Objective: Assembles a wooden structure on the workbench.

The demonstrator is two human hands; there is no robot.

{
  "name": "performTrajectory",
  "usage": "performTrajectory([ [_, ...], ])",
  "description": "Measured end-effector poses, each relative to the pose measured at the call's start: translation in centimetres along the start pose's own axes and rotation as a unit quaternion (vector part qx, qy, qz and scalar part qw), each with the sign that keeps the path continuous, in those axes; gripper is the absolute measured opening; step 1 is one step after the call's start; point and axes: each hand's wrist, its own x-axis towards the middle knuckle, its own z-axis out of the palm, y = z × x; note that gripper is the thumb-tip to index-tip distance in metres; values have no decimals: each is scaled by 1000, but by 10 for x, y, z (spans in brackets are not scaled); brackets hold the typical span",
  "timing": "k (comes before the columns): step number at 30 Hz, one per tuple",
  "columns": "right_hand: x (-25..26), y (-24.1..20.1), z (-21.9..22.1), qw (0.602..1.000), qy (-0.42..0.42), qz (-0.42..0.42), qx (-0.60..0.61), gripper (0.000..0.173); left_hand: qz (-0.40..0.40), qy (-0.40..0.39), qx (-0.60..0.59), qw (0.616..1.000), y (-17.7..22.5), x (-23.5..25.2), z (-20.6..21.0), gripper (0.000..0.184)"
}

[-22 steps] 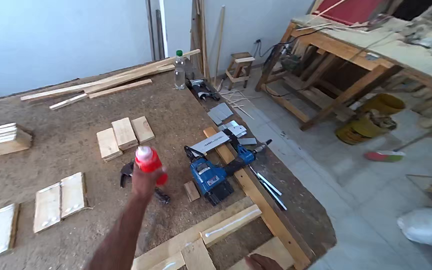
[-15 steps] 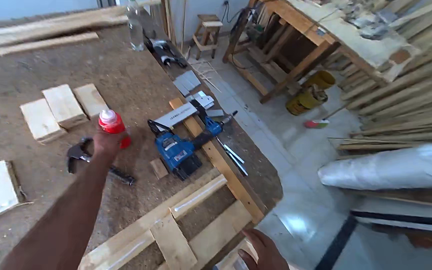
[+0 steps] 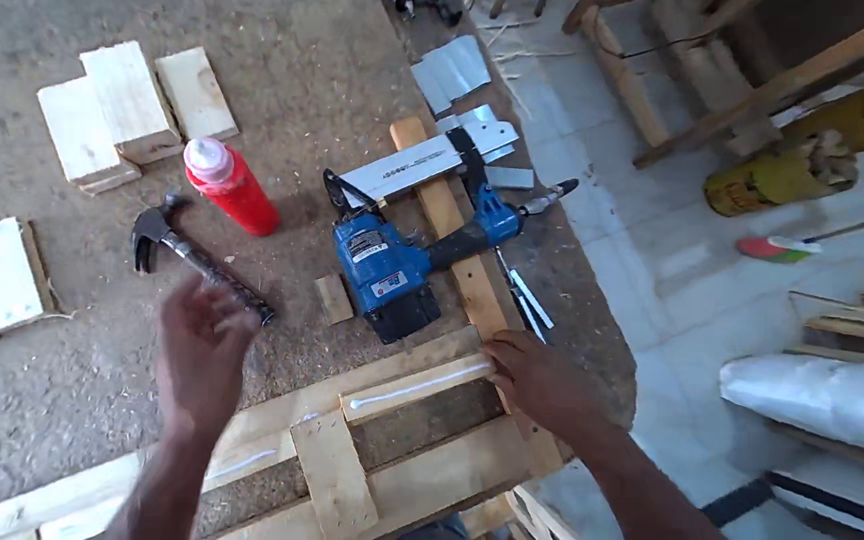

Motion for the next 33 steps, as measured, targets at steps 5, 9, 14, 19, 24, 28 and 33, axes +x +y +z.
performTrajectory([
  [5, -14, 11, -9, 983, 123, -135, -9, 25, 36, -11, 121, 992, -37, -116, 6, 55],
  [9, -27, 7, -23, 976, 114, -142, 122, 27, 102, -44, 185, 977, -47, -145, 21, 40],
  [14, -30, -12, -53, 885, 27, 20, 464, 41, 108, -78, 207, 969, -37, -135, 40, 50],
  [19, -12, -32, -41, 830, 12, 266, 490, 26, 93, -159, 277, 943, -33, -122, 59, 51],
  [24, 8, -40, -25, 850, -34, 363, 380, 28, 89, -143, 336, 927, -37, -120, 72, 36],
  [28, 14, -33, -11, 903, -55, 338, 258, 40, 95, -143, 378, 910, -36, -115, 76, 30],
  [33, 11, -30, -3, 967, -67, 235, 68, 50, 101, -143, 400, 900, -34, -112, 76, 38],
])
